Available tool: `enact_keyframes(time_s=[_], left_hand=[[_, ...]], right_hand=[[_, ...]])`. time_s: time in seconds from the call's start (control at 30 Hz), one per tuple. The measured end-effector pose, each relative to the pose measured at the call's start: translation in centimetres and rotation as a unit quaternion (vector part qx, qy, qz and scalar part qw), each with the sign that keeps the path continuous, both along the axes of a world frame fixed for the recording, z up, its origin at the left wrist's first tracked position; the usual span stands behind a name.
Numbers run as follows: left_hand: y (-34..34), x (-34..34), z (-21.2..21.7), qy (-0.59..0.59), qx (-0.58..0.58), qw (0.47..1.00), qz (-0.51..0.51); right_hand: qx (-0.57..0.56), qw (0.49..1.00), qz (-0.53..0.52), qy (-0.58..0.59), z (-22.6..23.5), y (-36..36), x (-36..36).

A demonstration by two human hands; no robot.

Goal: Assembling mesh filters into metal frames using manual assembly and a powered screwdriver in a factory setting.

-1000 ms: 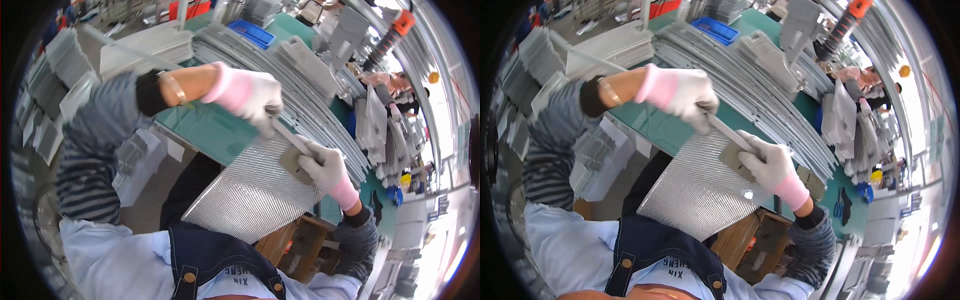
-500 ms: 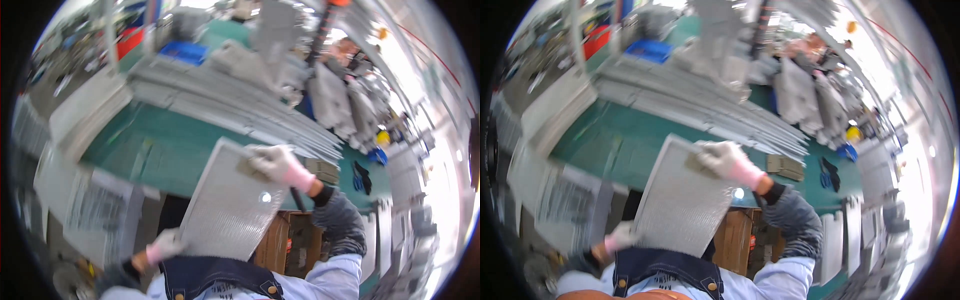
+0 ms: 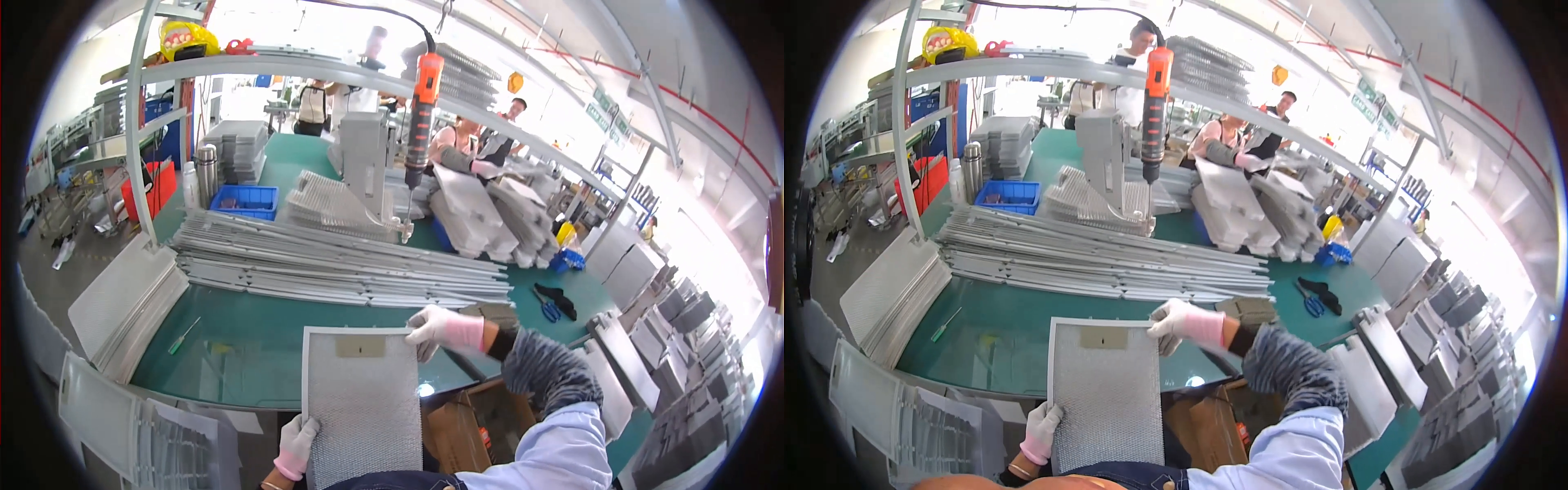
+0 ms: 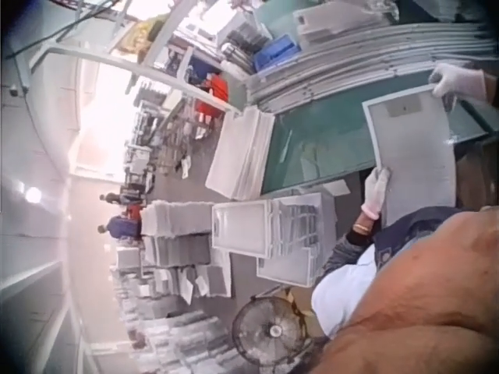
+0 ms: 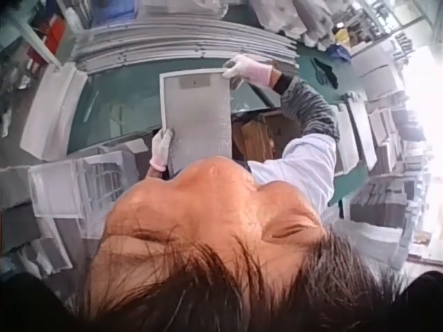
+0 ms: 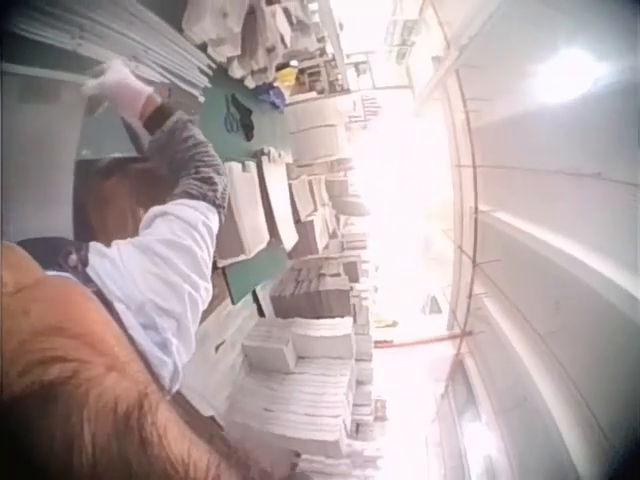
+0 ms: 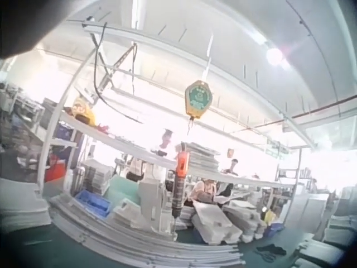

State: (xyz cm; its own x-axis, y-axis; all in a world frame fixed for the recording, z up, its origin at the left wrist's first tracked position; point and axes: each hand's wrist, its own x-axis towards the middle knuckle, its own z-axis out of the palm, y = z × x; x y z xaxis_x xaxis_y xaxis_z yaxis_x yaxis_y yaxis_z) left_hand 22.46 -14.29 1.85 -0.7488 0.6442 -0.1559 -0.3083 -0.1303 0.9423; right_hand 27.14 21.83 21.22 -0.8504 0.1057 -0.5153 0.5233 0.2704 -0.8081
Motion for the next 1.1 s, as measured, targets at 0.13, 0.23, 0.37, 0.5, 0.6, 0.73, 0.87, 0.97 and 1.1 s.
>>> enact_keyframes(time_s=[0.13, 0.23, 0.37, 0.5, 0.6, 0.73, 0.87, 0.97, 1.1], left_hand=[[0.0, 0.3, -0.3, 0.011, -0.011, 1.000, 0.020], [-0.1, 0.1, -0.8, 0.008, -0.008, 0.999, 0.036], [0.1, 0.0, -1.8, -0.002, -0.022, 0.998, 0.056], [0.1, -0.5, -3.6, -0.015, -0.042, 0.997, 0.059], [0.2, -0.5, -3.5, 0.021, -0.072, 0.996, 0.054], [-7.3, 4.0, -12.7, -0.008, -0.114, 0.979, -0.169], [-8.6, 3.8, -1.2, 0.182, -0.150, 0.972, -0.013], [-5.5, -1.5, 11.1, 0.178, -0.106, 0.963, 0.173], [-2.0, -5.0, 11.7, 0.403, -0.019, 0.869, 0.287]], right_hand=[[-0.029, 0.985, -0.144, 0.086, -6.1, -2.7, 2.6], [-0.161, 0.957, -0.205, 0.129, -12.6, -4.1, 4.4], [-0.191, 0.950, -0.217, 0.116, -13.6, -9.5, 8.7], [-0.233, 0.943, -0.229, 0.056, -19.9, -12.7, 13.6], [-0.188, 0.956, -0.210, 0.081, -21.3, -13.0, 13.7], [-0.126, 0.969, -0.184, 0.107, -22.4, -13.6, 14.3], [-0.098, 0.979, -0.129, 0.121, -19.4, -15.1, 12.7], [-0.182, 0.910, -0.179, 0.327, -11.1, -16.6, 5.1], [-0.119, 0.904, 0.005, 0.410, 3.4, -12.4, 0.5]])
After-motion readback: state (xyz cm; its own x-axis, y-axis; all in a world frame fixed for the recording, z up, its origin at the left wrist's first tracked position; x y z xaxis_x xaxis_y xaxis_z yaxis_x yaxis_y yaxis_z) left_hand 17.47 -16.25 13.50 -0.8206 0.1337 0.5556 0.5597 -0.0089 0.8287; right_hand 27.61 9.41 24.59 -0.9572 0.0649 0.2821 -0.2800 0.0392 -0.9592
